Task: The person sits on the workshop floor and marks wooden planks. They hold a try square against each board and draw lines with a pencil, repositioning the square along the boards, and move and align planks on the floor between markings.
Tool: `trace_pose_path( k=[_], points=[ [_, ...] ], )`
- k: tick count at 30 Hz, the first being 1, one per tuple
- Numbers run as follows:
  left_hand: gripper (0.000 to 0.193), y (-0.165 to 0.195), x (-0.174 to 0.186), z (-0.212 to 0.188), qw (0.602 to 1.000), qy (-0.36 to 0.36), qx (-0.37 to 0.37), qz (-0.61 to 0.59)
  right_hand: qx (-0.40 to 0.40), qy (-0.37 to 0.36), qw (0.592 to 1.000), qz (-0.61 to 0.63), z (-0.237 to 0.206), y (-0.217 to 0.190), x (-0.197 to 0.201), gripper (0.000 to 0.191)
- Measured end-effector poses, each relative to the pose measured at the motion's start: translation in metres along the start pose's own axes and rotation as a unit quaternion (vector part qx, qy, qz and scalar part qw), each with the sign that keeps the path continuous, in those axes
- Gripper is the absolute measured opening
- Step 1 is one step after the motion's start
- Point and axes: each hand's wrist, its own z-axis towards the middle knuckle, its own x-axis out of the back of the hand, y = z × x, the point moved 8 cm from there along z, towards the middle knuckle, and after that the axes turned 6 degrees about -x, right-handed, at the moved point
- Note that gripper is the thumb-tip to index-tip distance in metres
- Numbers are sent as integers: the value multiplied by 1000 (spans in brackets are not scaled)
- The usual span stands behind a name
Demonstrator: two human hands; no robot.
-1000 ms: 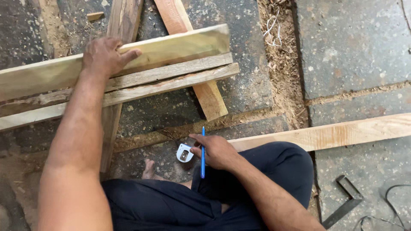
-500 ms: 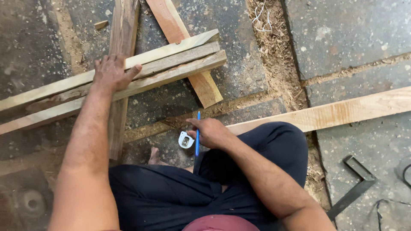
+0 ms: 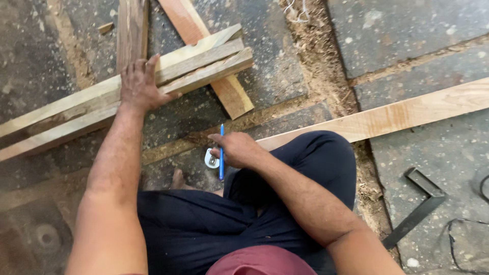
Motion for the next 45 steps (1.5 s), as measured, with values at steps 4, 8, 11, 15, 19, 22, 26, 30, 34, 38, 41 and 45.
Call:
trace_pose_path(
  k=[4, 8, 11, 15, 19, 22, 26, 30, 34, 38, 41, 45],
  points=[
    [126, -1, 4, 10, 999, 30, -26, -12, -5, -16, 1000, -20, 1, -1, -8, 55],
    [118, 13, 5, 31, 997, 53, -40, -38, -5, -19, 1000, -16, 1, -3, -10, 53],
    [121, 26, 8, 41, 997, 63, -37, -21, -30, -27, 998, -38, 5, 6, -9, 53],
    [124, 25, 12, 48, 999, 34, -5, -39, -26, -12, 999, -30, 5, 15, -11, 51],
    [123, 20, 8, 47, 997, 1, 14, -75, 17, 162, 987, -12, 13, 21, 14, 50],
    [127, 23, 9, 50, 997, 7, 9, -73, -131, 267, 951, -85, 45, 56, 41, 54],
    [128, 24, 17, 54, 996, 9, 17, -84, -108, 434, 875, -183, 82, 45, 57, 62],
    [131, 31, 10, 63, 990, -72, 50, -107, -155, 430, 880, -127, 86, 61, 57, 59],
    [128, 54, 18, 80, 994, -25, 10, -103, -200, 433, 869, -128, 71, 80, 71, 50],
    [129, 72, 13, 96, 994, -36, 1, -105, -252, 431, 860, -106, 64, 95, 82, 46],
    [125, 78, 4, 99, 992, -62, 9, -111, -260, 444, 850, -115, 62, 93, 85, 49],
    [123, 82, 8, 107, 998, -48, -34, -3, -330, 353, 871, -82, 66, 94, 83, 36]
  ],
)
